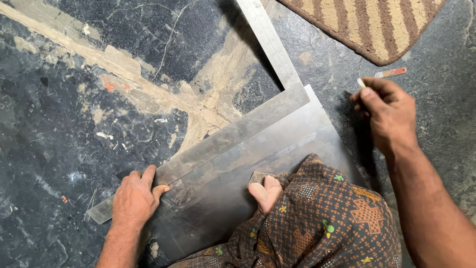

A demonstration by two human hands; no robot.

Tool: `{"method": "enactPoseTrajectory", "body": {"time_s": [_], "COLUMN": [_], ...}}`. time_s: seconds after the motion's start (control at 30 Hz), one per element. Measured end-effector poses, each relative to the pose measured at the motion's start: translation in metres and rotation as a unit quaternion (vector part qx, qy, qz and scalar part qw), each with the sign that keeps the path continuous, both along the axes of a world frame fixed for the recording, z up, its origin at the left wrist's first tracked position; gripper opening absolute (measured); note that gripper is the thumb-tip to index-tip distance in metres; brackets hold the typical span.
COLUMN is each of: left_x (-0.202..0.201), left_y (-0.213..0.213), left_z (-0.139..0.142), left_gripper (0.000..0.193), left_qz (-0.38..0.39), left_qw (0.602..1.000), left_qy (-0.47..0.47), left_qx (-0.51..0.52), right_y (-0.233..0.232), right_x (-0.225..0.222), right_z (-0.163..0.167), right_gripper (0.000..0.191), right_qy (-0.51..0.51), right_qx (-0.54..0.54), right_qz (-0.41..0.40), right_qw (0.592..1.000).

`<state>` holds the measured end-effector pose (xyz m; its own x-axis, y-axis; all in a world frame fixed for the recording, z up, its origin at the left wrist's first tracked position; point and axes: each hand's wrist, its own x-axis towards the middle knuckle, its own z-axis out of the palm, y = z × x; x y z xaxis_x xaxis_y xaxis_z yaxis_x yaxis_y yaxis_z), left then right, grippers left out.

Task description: The person uses a metal square and a marking tool to draw straight lines on a metal sheet. They repeatedly reposition the square to mark different edges of the sheet.

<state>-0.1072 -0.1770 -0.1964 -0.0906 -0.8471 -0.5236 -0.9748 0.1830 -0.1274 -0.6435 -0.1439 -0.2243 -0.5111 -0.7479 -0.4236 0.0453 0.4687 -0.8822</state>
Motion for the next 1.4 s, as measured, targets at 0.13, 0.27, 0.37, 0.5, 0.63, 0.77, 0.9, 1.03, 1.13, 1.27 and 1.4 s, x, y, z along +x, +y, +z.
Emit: {"method": "enactPoseTrajectory", "body": {"time_s": [0.13,0.27,0.37,0.5,0.63,0.77,0.9,1.03,1.13,1.27,1.4], "left_x": [-0.002,-0.002,-0.003,-0.002,0.002,0.004,0.005,0.003,0.003,0.005,0.006], "left_y": [0.000,0.000,0.001,0.002,0.002,0.002,0.002,0.000,0.000,0.000,-0.001], "left_z": [-0.001,0.001,0.001,0.000,-0.001,-0.004,-0.004,-0.003,-0.001,0.001,0.003], "left_gripper": [0.073,0.073,0.073,0.071,0.070,0.070,0.071,0.071,0.071,0.070,0.069], "left_qz": [0.010,0.008,0.019,0.010,0.000,-0.003,0.000,0.005,0.007,-0.001,0.006], "left_qw": [1.000,1.000,1.000,1.000,1.000,0.999,1.000,1.000,1.000,0.999,0.999], "left_qy": [-0.006,-0.003,0.003,0.008,0.015,0.022,0.018,0.017,0.017,0.037,0.039], "left_qx": [0.008,0.002,-0.001,-0.012,-0.022,-0.024,-0.016,-0.010,-0.007,-0.024,-0.016], "right_y": [0.019,0.022,0.014,0.002,-0.004,-0.004,-0.003,-0.003,-0.005,-0.010,-0.028], "right_x": [0.015,0.038,0.054,0.073,0.081,0.082,0.083,0.085,0.085,0.089,0.094], "right_z": [0.002,0.002,-0.004,-0.014,-0.018,-0.021,-0.022,-0.020,-0.018,-0.012,-0.001], "right_gripper": [0.022,0.018,0.017,0.018,0.018,0.019,0.019,0.019,0.018,0.016,0.021], "right_qy": [0.051,0.293,0.379,0.399,0.409,0.411,0.410,0.421,0.455,0.485,0.504], "right_qx": [-0.013,-0.029,-0.042,-0.084,-0.089,-0.106,-0.109,-0.104,-0.118,-0.082,0.007], "right_qz": [0.053,0.190,0.289,0.319,0.334,0.348,0.347,0.354,0.374,0.430,0.483], "right_qw": [0.997,0.936,0.878,0.856,0.845,0.836,0.836,0.829,0.799,0.757,0.716]}}
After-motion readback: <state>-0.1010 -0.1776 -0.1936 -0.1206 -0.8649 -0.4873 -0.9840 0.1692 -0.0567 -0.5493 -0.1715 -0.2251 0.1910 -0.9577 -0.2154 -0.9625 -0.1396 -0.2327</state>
